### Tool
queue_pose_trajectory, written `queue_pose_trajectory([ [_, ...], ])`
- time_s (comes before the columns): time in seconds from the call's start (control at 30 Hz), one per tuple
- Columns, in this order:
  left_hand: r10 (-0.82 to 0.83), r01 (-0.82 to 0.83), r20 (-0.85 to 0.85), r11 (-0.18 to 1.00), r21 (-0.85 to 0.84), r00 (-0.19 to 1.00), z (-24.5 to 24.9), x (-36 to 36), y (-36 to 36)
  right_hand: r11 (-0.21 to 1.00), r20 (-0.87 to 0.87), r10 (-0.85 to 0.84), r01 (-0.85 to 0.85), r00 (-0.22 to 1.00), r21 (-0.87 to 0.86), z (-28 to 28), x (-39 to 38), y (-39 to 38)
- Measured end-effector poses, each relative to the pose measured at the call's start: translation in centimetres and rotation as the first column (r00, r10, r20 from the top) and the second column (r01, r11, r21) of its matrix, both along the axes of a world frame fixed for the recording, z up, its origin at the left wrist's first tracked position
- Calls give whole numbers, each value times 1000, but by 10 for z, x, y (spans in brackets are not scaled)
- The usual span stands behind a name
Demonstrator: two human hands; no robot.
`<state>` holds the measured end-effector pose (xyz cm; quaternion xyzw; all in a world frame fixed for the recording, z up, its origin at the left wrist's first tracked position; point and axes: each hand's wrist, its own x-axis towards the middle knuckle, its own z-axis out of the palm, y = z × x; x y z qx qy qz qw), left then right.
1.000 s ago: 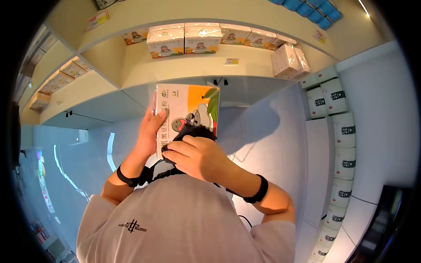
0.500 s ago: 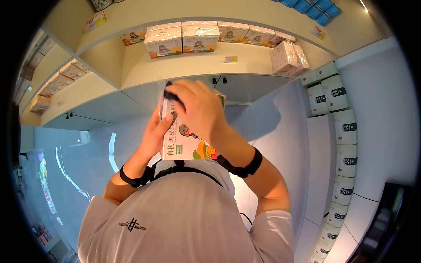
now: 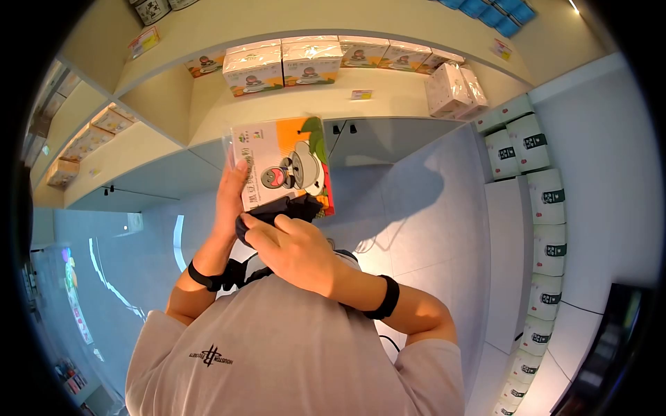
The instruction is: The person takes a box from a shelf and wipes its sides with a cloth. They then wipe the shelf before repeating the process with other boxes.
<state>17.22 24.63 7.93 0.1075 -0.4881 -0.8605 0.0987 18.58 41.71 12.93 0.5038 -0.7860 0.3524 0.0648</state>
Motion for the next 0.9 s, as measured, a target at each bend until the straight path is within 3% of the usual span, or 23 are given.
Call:
queue_pose_trajectory([
  [0.1,21,-27,76,997,78,997,-7,-4,-8,997,-24,-69,69,997,-26,-2,-17,18],
  [0.17,-18,4,109,992,122,994,-8,-9,-12,977,-79,-213,214,974,2,0,-33,32],
  [0.23,-86,13,191,934,357,978,-3,-12,-11,931,-123,-327,297,937,-213,-2,-45,36],
  [0.3,-122,33,213,924,382,970,7,-15,-3,890,-152,-407,354,901,-287,-5,-56,33],
  [0.37,-222,108,163,848,519,961,14,-16,7,841,-176,-484,401,857,-363,-8,-54,26],
  [0.43,-274,158,113,794,587,955,2,-19,10,902,-120,-386,347,915,-257,-12,-36,14],
  [0.53,-342,191,102,722,665,934,7,-18,21,954,-306,-280,228,910,-194,-20,-19,3],
  [0.63,-314,125,223,791,599,923,7,-17,19,902,-170,-425,401,889,-160,-14,-46,28],
  [0.67,-318,126,225,791,599,921,9,-17,20,810,-121,-518,440,847,-388,-16,-60,32],
  [0.7,-303,110,231,792,600,925,14,-19,22,807,-121,-524,446,843,-388,-16,-56,32],
  [0.77,-271,75,242,795,602,932,22,-23,25,910,-148,-387,350,910,-222,-13,-40,29],
  [0.8,-276,80,241,795,601,930,23,-25,25,944,-224,-275,218,935,-250,-14,-30,23],
  [0.83,-297,112,226,798,592,928,24,-26,23,964,-323,-237,181,916,-194,-21,-27,18],
  [0.9,-318,142,213,802,581,924,12,-29,12,949,-335,-241,149,911,-278,-16,-43,22],
])
